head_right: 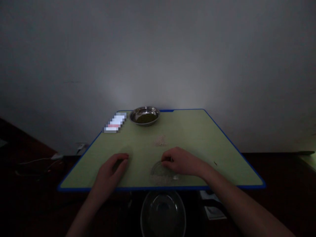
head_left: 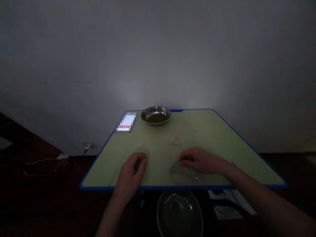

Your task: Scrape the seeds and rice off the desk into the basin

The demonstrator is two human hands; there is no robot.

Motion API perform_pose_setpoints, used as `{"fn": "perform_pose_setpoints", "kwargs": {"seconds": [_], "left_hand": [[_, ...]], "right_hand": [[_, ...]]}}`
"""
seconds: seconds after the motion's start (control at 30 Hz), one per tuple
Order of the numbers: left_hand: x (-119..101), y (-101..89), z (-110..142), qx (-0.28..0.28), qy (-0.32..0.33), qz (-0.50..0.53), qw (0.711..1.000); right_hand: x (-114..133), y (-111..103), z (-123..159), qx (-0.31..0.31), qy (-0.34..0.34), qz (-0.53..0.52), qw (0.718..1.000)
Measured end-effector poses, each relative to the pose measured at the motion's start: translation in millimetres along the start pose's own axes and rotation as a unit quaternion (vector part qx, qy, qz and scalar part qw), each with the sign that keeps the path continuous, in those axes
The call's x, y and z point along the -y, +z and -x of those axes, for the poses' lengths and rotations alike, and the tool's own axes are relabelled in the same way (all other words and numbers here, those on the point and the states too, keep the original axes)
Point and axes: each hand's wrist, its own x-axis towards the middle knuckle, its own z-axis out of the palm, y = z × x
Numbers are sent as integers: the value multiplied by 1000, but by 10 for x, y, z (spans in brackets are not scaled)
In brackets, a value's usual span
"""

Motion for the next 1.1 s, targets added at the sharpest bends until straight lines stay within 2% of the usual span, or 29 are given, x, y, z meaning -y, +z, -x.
{"fn": "perform_pose_setpoints", "kwargs": {"seconds": [1.1], "left_hand": [[-44, -6, 8, 6, -11, 1, 1000]], "right_hand": [[-18, 52, 84, 41, -8, -29, 999]]}}
